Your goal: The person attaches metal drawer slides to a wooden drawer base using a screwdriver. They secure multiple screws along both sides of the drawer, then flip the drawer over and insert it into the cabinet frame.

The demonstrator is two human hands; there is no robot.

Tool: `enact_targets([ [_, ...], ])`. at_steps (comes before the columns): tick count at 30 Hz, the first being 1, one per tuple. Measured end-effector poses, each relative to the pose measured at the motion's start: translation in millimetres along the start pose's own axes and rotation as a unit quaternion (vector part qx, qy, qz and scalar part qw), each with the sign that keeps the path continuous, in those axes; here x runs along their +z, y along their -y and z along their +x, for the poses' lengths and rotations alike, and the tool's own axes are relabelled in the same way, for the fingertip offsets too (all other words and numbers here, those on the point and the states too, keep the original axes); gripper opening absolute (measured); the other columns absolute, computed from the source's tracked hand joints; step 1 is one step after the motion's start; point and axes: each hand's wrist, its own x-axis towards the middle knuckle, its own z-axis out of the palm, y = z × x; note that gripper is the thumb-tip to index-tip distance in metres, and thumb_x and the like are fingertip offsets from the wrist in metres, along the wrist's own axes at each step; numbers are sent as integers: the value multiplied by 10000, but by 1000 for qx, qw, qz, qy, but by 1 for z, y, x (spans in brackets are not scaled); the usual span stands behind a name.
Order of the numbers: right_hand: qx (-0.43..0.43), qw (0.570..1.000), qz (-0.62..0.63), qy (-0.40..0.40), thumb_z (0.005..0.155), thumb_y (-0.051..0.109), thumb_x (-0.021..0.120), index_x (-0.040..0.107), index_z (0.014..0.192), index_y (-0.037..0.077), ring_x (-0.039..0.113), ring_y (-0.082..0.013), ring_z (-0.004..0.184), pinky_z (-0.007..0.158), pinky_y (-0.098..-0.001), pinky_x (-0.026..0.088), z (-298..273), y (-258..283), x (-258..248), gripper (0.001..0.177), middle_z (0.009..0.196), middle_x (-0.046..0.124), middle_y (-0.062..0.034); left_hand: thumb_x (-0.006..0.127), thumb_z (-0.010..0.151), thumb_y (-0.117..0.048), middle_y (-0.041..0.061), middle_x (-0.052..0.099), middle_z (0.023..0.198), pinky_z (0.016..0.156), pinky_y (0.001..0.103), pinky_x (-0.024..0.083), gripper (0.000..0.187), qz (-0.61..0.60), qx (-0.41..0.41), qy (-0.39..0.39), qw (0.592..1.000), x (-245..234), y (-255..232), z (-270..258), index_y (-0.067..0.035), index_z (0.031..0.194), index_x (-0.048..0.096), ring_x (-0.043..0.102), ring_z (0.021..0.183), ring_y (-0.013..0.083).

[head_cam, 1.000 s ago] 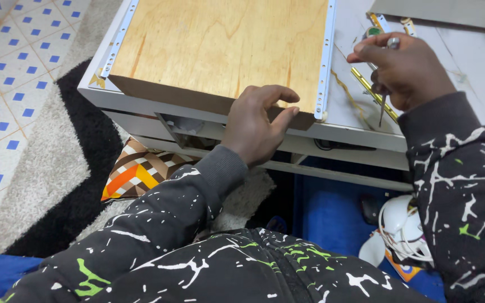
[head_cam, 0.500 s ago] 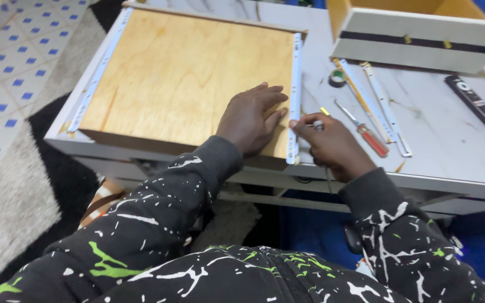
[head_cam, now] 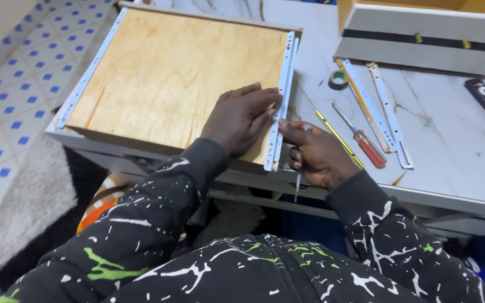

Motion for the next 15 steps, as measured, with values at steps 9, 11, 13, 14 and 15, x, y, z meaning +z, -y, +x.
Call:
enact_targets([
  [9, -18, 999, -36, 15, 918, 244, 743, 627, 998, 80, 391, -56, 448, 398, -231, 328, 3, 0, -5, 217, 727, 559, 18, 626, 1006, -301, -2, 659, 1411, 1151, 450, 354, 328, 19, 9, -6, 1000, -3, -7, 3, -167, 1296, 699, 510, 1399, 285],
  [11, 6, 995, -99, 15, 923, 261, 703, 617, 964, 78, 380, -75, 437, 390, -241, 300, 2, 8, -8, 206, 759, 649, 2, 658, 974, -321, 11, 666, 1401, 1138, 456, 366, 349, 22, 10, -4, 1000, -5, -8, 3, -157, 1278, 701, 521, 1377, 287],
  [13, -59, 980, -188, -17, 943, 251, 655, 637, 982, 71, 470, -78, 508, 452, -250, 380, 4, 24, -16, 186, 789, 644, 6, 687, 935, -363, 7, 688, 1359, 1130, 444, 395, 378, 20, -31, 19, 999, -7, -7, 5, -167, 1257, 708, 549, 1334, 277],
  [14, -96, 967, -232, -38, 953, 247, 631, 647, 991, 67, 515, -80, 543, 484, -255, 420, 8, 39, -22, 184, 804, 642, 7, 700, 912, -395, -3, 707, 1323, 1130, 429, 418, 395, 16, -67, 38, 997, -7, -5, 13, -183, 1245, 713, 572, 1303, 265],
  [15, -137, 973, -178, -47, 979, 281, 625, 631, 980, 99, 512, -85, 563, 514, -259, 423, 14, 52, -26, 182, 822, 627, 23, 712, 889, -428, -13, 726, 1286, 1130, 413, 441, 413, 13, -103, 58, 993, -7, -3, 20, -198, 1233, 718, 594, 1271, 254],
])
